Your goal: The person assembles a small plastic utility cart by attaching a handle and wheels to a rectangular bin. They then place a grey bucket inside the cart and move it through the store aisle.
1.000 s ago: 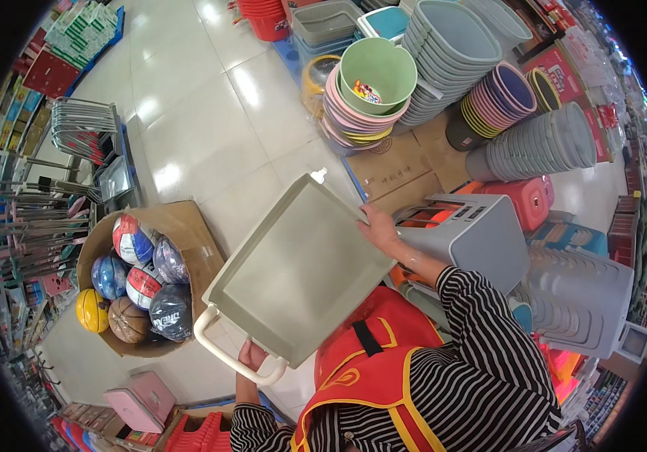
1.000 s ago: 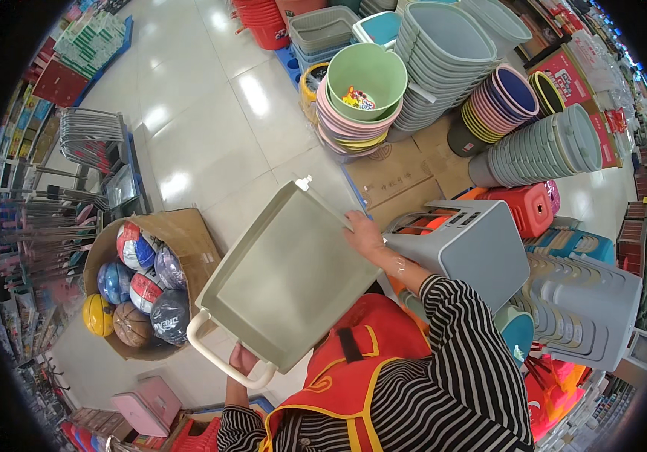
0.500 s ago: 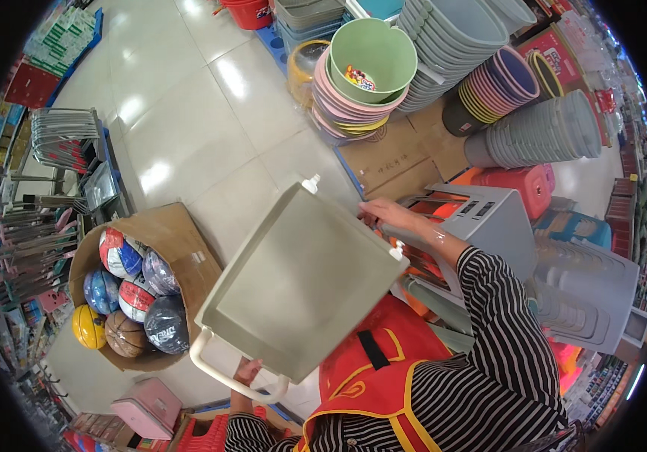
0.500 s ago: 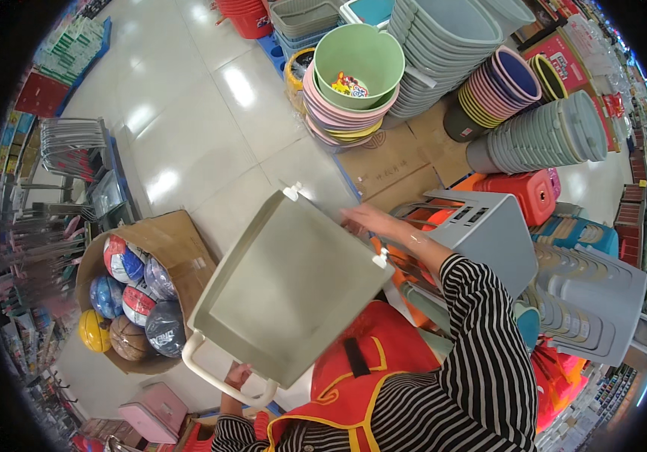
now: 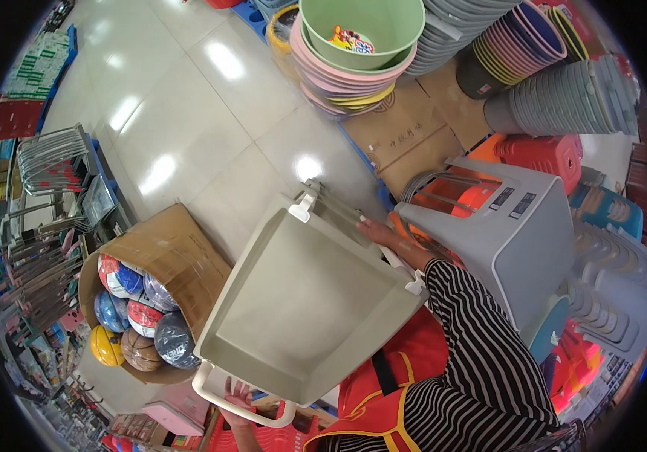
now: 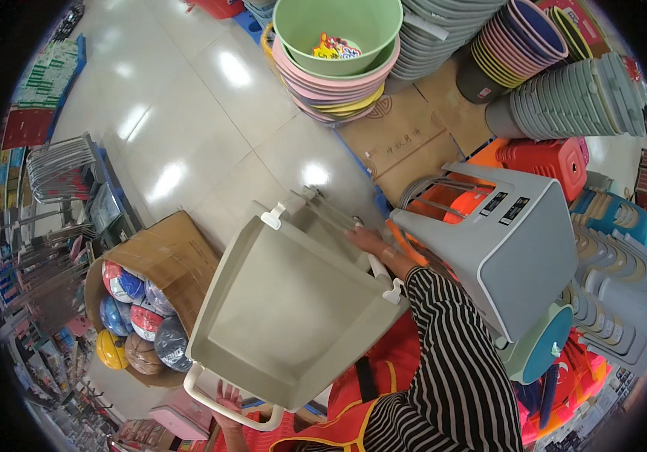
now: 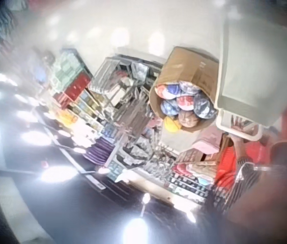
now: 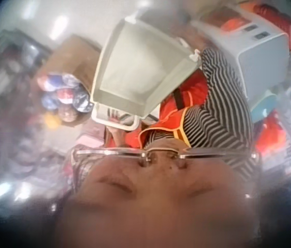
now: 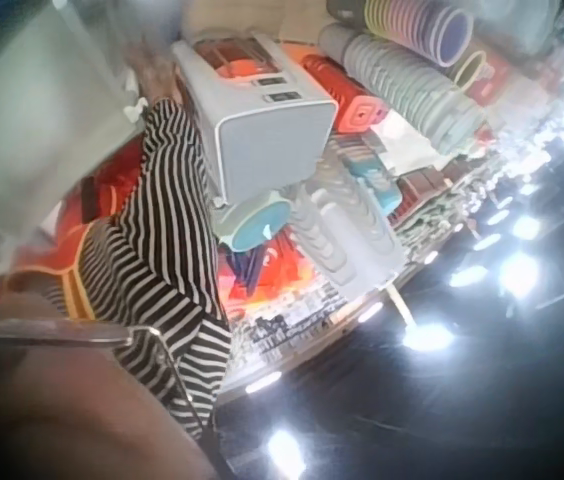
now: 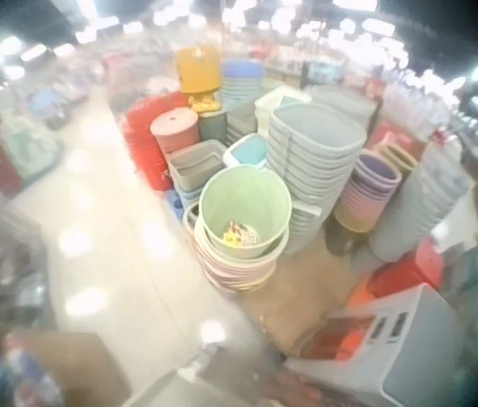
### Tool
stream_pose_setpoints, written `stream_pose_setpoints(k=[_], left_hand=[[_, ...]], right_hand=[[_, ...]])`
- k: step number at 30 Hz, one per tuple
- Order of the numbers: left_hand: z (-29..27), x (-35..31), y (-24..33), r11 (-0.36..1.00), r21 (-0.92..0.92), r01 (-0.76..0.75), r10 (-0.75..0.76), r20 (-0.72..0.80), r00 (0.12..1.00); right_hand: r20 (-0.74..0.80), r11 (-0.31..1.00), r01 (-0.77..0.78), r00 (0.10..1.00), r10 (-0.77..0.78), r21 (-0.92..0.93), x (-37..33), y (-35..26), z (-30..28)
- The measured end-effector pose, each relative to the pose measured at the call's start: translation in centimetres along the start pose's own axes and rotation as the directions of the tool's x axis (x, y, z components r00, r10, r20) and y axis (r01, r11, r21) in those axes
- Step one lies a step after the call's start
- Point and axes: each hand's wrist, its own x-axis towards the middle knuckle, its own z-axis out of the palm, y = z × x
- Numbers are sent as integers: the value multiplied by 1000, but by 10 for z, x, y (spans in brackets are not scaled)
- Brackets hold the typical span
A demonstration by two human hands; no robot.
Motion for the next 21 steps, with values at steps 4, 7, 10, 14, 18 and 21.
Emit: stream_pose_setpoints(k=[4, 7, 10, 14, 18, 21], left_hand=[[57, -21, 5, 992, 28, -125, 126, -38, 991], [33, -20, 9, 950, 301, -83, 124, -122, 985], [23, -21, 14, 905, 420, -59, 137, -159, 978], [15, -16, 11, 939, 330, -91, 211, -350, 913], [6, -19, 23, 899, 431, -81, 243, -335, 910], [0, -24, 26, 919, 380, -107, 235, -308, 922]], right_hand=[[23, 981, -77, 996, 83, -175, 1, -19, 1], [-223, 987, 144, 962, -155, -63, -8, -22, 5], [-273, 962, 261, 922, -274, -86, 5, -19, 12], [-278, 978, 197, 937, -210, -74, -4, -31, 12], [-307, 975, 216, 925, -222, -54, -15, -41, 20], [-279, 976, 206, 935, -219, -77, -26, -56, 8]])
